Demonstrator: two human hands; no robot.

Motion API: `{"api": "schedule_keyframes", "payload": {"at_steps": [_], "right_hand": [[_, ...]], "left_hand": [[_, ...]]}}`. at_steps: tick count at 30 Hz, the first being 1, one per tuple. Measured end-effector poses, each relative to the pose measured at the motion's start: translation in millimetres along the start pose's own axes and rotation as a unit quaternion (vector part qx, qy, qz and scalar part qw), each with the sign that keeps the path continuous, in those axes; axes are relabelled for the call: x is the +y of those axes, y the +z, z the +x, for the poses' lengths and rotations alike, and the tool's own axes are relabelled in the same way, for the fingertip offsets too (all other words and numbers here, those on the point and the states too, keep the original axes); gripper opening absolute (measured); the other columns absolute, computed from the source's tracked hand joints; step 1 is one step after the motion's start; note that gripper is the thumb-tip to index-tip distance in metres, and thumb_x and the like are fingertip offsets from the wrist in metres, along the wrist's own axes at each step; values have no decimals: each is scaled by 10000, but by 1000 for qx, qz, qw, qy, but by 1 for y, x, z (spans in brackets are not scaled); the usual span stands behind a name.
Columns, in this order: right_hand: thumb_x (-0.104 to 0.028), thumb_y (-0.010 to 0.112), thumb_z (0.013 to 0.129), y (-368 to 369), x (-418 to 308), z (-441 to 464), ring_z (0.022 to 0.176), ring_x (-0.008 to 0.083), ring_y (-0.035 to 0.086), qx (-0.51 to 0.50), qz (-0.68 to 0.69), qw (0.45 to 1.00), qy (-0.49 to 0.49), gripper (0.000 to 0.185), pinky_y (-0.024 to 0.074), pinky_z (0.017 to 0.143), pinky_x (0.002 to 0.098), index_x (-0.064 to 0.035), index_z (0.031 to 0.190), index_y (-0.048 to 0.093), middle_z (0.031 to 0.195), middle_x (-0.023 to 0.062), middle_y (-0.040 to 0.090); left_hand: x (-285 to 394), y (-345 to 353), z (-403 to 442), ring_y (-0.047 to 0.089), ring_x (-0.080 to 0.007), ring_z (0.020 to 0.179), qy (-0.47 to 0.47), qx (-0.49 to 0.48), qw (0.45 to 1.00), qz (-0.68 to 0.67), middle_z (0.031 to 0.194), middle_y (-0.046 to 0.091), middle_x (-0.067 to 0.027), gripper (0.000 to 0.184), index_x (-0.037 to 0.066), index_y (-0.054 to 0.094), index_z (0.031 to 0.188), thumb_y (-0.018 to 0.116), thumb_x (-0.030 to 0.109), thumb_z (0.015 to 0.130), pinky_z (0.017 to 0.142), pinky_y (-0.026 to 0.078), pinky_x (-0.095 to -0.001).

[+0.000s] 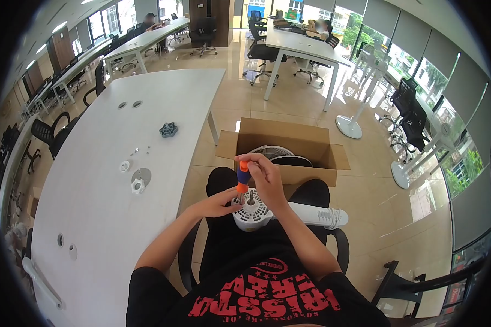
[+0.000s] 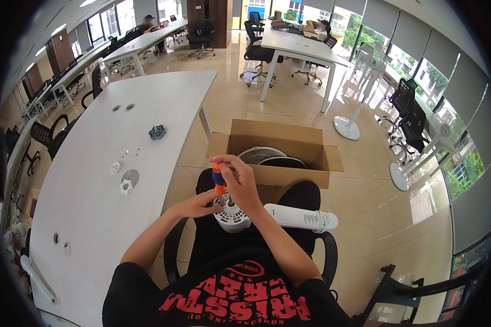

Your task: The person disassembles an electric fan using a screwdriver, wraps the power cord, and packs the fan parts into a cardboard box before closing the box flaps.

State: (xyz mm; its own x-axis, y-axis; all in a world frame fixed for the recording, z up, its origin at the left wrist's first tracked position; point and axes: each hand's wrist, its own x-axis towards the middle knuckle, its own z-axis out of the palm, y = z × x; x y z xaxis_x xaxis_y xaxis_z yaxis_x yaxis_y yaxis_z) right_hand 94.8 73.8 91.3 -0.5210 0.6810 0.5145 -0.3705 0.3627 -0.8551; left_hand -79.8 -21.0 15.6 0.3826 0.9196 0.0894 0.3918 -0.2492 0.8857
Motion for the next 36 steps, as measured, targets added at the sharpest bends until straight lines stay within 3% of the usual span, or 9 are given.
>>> {"api": "schedule_keyframes", "payload": {"at_steps": [3, 6, 11, 17, 23, 26, 30, 33, 36], "right_hand": [[-83, 677, 971, 2, -3, 2, 962, 154, 692, -9, -61, 996, -64, 142, 588, 835, 309, -8, 1086, 714, 1151, 83, 669], [-63, 663, 976, 0, -4, 2, 990, 141, 677, -29, -56, 997, -46, 148, 583, 858, 302, 1, 1102, 706, 1161, 76, 651], [-58, 705, 965, -1, -1, 0, 1000, 115, 656, -36, 26, 996, 74, 182, 577, 880, 279, 25, 1127, 690, 1160, 64, 600], [-146, 630, 1016, 1, -7, -1, 919, 132, 684, 2, -104, 992, -72, 207, 573, 862, 287, -2, 1152, 690, 1078, 98, 711], [-56, 697, 971, 4, -10, -1, 949, 102, 650, -13, 34, 998, 43, 166, 563, 832, 247, 14, 1123, 698, 1080, 48, 592], [-45, 700, 969, -7, 1, -1, 940, 103, 649, -42, -13, 997, 56, 179, 566, 825, 243, 15, 1138, 698, 1112, 56, 585], [-92, 678, 982, 2, -7, 0, 834, 100, 645, -12, -56, 997, -44, 199, 561, 787, 274, 30, 1137, 698, 1073, 78, 678], [-89, 665, 980, 0, -7, 1, 840, 109, 649, -17, -50, 998, -28, 191, 563, 814, 299, 24, 1131, 698, 1086, 81, 701], [-85, 673, 972, 1, -5, 1, 859, 119, 656, -11, -17, 1000, -4, 186, 570, 819, 309, 13, 1127, 707, 1099, 77, 703]], "left_hand": [[1, 1, 0, 529, -168, 1082, 14, 13, 1000, -16, 1176, 546, -69, 254, 42, 577, 1217, 638, 183, 1015, 933, 435, -335], [-13, 0, 1, 553, -255, 1255, 8, -11, 1000, 20, 1401, 517, -165, 593, -11, 391, 1521, 637, 157, 1008, 1093, 420, -369], [-8, -2, 1, 532, -252, 1291, 4, -11, 1000, 25, 1423, 509, -160, 605, -5, 396, 1524, 651, 155, 999, 1115, 403, -374], [-9, 2, 1, 531, -219, 1239, 13, 6, 1000, -3, 1343, 534, -123, 486, 6, 487, 1426, 661, 152, 996, 1074, 415, -371], [-17, 2, 1, 533, -236, 1267, 20, -3, 1000, 11, 1382, 526, -138, 577, 8, 433, 1495, 669, 132, 983, 1112, 400, -373], [-30, 0, 2, 522, -259, 1308, 14, -20, 1000, 19, 1442, 501, -157, 637, 11, 393, 1536, 674, 131, 977, 1132, 390, -377], [-16, 0, 2, 485, -283, 1381, -12, -9, 1000, 19, 1500, 471, -173, 644, 12, 389, 1541, 674, 135, 976, 1166, 367, -392], [-16, 4, 2, 543, -209, 1164, 33, 23, 999, 14, 1204, 554, -102, 331, 16, 561, 1279, 663, 156, 996, 1025, 433, -376], [-11, 3, 1, 541, -211, 1164, 28, 21, 999, 7, 1209, 548, -103, 331, 16, 564, 1277, 660, 172, 1001, 1028, 429, -374]]}}
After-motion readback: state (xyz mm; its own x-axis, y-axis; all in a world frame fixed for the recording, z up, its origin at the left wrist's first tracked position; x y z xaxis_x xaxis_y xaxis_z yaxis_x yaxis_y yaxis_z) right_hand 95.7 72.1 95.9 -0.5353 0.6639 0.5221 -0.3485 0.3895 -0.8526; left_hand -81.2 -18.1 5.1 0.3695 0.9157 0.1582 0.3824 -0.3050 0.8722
